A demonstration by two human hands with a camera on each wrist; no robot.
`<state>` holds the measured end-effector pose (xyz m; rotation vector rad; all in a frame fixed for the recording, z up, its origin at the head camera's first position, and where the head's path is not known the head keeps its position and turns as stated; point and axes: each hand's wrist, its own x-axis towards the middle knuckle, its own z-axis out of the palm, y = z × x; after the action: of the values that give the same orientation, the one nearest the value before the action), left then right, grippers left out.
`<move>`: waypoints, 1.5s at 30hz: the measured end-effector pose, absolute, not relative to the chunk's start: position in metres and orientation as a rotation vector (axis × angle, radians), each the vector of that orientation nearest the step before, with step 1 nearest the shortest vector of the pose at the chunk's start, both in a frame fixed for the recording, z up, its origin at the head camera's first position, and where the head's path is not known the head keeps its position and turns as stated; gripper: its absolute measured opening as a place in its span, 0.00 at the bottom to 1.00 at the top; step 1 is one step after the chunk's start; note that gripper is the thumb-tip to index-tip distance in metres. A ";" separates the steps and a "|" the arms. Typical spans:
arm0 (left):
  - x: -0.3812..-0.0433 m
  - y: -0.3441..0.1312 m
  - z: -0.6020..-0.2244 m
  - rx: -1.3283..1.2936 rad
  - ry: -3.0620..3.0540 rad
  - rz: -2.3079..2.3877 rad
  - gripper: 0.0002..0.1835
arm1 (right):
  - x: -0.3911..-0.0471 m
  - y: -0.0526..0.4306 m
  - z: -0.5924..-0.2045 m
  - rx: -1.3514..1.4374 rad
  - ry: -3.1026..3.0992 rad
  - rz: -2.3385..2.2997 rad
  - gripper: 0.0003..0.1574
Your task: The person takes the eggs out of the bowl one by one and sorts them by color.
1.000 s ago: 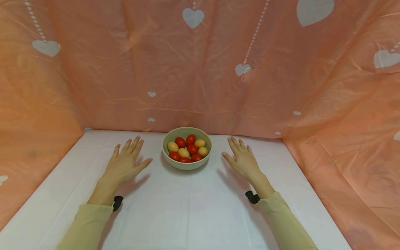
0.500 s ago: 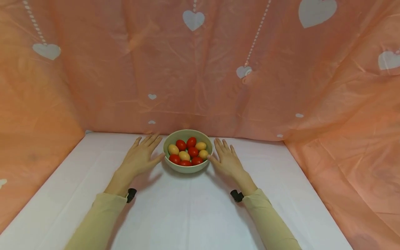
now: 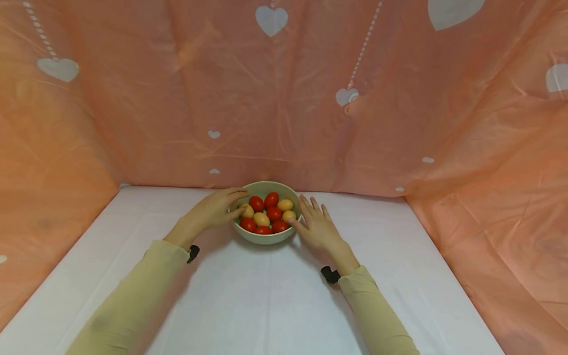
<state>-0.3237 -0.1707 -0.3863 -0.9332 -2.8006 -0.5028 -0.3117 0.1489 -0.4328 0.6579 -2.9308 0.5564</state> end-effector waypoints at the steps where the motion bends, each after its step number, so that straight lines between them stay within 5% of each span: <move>1: -0.326 -0.169 -0.386 -0.958 -2.804 -0.497 0.26 | -0.312 0.149 -0.432 0.661 -2.936 0.561 0.50; 14: -0.362 -0.153 -0.380 -1.228 -2.864 -0.361 0.12 | -0.312 0.149 -0.430 0.663 -2.958 0.579 0.51; 45: -0.365 -0.147 -0.379 -1.092 -3.075 -0.272 0.14 | -0.314 0.149 -0.435 0.678 -2.940 0.588 0.50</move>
<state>-0.3647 -0.1470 -0.3790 -1.0921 -3.0750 -0.2715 -0.3139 0.1491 -0.4350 0.6778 -2.9400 0.5876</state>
